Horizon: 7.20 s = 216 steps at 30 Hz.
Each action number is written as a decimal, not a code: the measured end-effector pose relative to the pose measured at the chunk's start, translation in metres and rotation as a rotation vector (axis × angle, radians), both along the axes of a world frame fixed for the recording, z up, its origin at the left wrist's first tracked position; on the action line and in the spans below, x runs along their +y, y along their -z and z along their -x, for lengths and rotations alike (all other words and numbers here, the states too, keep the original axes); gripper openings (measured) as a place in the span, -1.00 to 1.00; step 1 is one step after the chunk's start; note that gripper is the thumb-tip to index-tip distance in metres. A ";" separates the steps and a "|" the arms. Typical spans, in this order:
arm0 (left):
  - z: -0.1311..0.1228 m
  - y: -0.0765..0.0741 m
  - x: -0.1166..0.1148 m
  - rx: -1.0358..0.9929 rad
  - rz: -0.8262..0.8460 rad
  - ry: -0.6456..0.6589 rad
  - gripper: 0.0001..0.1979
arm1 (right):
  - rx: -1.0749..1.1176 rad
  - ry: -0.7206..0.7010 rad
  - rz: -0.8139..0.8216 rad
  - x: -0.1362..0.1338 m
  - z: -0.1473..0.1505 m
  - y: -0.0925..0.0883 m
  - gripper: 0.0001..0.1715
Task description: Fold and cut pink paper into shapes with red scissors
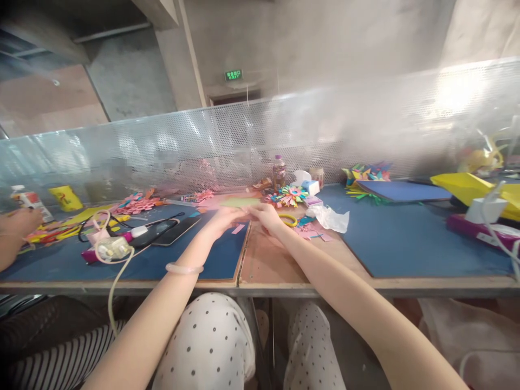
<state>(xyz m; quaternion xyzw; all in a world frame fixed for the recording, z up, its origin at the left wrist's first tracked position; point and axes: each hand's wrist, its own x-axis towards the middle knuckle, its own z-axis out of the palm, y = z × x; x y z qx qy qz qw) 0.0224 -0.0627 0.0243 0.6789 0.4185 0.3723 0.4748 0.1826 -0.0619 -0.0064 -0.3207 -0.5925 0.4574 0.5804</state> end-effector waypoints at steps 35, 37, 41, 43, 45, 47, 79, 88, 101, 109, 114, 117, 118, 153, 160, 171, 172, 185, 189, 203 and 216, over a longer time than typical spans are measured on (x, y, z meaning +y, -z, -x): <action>0.001 0.001 -0.001 -0.008 -0.079 0.092 -0.56 | -0.056 0.009 -0.008 -0.008 -0.003 -0.006 -0.73; 0.001 0.001 0.000 -0.005 -0.094 0.079 -0.57 | -0.051 0.002 -0.002 -0.007 -0.002 -0.005 -0.74; 0.001 -0.001 -0.001 0.003 -0.109 0.085 -0.56 | 0.026 -0.020 0.019 -0.004 -0.002 -0.005 -0.76; 0.001 -0.002 -0.002 0.011 -0.115 0.089 -0.56 | 0.089 -0.042 0.039 -0.005 -0.003 -0.007 -0.76; 0.001 -0.001 -0.001 0.015 -0.135 0.082 -0.58 | 0.101 -0.051 0.046 -0.006 -0.003 -0.008 -0.76; 0.001 0.001 0.001 0.021 -0.167 0.061 -0.61 | 0.056 -0.038 0.036 -0.008 -0.003 -0.009 -0.73; -0.002 0.000 0.000 -0.001 -0.141 0.012 -0.70 | -0.036 0.003 -0.023 -0.005 -0.011 -0.010 -0.75; -0.001 0.001 0.000 0.010 -0.079 0.038 -0.67 | -0.282 0.159 -0.232 -0.005 -0.012 -0.009 -0.77; -0.001 0.003 0.001 0.023 -0.131 -0.026 -0.80 | -0.684 0.429 -0.671 -0.002 -0.010 -0.005 -0.82; -0.001 0.002 0.001 -0.043 -0.078 -0.020 -0.76 | -0.897 0.545 -0.771 -0.008 -0.008 -0.008 -0.82; -0.001 -0.001 -0.003 -0.109 -0.012 -0.019 -0.74 | -0.989 0.561 -0.866 -0.007 -0.009 -0.008 -0.78; 0.000 -0.002 -0.002 -0.143 0.029 -0.016 -0.76 | -1.063 0.548 -0.931 -0.009 -0.012 -0.009 -0.73; 0.000 -0.002 -0.001 -0.156 0.039 -0.012 -0.76 | -1.085 0.544 -0.944 -0.010 -0.013 -0.009 -0.72; -0.002 0.006 0.006 -0.128 -0.055 0.070 -0.80 | -0.422 0.171 -0.295 -0.008 -0.013 -0.010 -0.72; -0.004 0.003 0.002 -0.144 -0.032 0.075 -0.78 | -0.356 0.116 -0.300 -0.004 -0.013 -0.008 -0.74; -0.002 0.001 0.001 -0.112 -0.046 0.060 -0.72 | -0.375 0.179 -0.268 -0.008 -0.013 -0.015 -0.72; -0.002 0.000 0.000 -0.112 -0.048 0.063 -0.71 | -0.352 0.161 -0.251 -0.008 -0.013 -0.014 -0.71; -0.003 0.003 0.003 -0.106 -0.057 0.072 -0.75 | -0.368 0.210 -0.324 -0.006 -0.010 -0.009 -0.79; -0.004 0.000 -0.001 -0.164 -0.021 0.077 -0.75 | -0.428 0.295 -0.420 -0.009 -0.009 -0.011 -0.79; -0.003 -0.001 -0.001 -0.242 -0.035 0.057 -0.78 | -0.972 0.498 -0.802 -0.015 -0.011 -0.010 -0.68; -0.005 0.000 -0.002 -0.127 -0.067 0.051 -0.73 | -0.752 0.435 -0.642 -0.017 -0.008 -0.015 -0.68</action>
